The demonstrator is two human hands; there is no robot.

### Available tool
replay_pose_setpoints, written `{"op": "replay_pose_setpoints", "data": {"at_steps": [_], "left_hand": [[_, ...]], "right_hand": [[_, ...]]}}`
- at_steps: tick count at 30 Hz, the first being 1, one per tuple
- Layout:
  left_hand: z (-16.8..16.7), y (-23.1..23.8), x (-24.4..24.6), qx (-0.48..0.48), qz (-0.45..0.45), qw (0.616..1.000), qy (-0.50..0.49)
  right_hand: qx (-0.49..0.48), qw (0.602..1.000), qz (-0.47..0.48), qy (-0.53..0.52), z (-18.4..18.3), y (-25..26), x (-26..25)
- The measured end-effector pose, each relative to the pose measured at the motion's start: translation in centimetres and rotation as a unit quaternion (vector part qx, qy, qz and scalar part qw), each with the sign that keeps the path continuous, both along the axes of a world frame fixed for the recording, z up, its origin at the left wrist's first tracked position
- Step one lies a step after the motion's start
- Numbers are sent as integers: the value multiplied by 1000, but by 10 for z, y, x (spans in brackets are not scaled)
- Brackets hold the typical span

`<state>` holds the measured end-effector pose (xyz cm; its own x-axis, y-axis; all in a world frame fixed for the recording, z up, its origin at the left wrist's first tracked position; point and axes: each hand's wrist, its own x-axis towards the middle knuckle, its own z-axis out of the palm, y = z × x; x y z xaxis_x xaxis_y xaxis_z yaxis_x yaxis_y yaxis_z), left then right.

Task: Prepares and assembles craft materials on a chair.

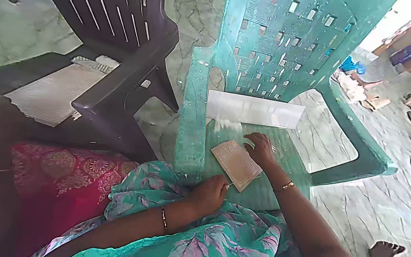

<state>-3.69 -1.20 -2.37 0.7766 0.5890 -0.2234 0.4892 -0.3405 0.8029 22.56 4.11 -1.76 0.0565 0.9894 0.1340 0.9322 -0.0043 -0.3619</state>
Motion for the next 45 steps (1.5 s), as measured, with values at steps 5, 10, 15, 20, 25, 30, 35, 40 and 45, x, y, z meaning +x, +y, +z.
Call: {"op": "replay_pose_setpoints", "data": {"at_steps": [5,10,15,20,25,30,35,40,45], "left_hand": [[-3,2,3,17,-34,999,30],[-6,4,3,45,-50,998,20],[-8,3,3,64,-46,997,13],[-11,2,5,82,-25,996,6],[-10,-1,4,95,-7,995,18],[-17,-2,2,66,44,996,-44],[-7,-2,6,-17,175,970,-169],[33,-2,25,-109,209,945,-228],[48,-10,40,-143,214,937,-237]], "right_hand": [[0,999,-15,-28,-21,55,-9],[-18,999,-28,-9,-37,77,-14],[-20,997,-68,36,-29,66,-17],[9,991,-81,104,-16,30,-9],[12,941,-140,309,-3,-13,8],[46,811,-147,565,19,-56,11],[12,756,-145,638,40,-91,-12],[-10,747,-70,662,36,-115,-46],[-10,718,-74,692,37,-123,-58]]}}
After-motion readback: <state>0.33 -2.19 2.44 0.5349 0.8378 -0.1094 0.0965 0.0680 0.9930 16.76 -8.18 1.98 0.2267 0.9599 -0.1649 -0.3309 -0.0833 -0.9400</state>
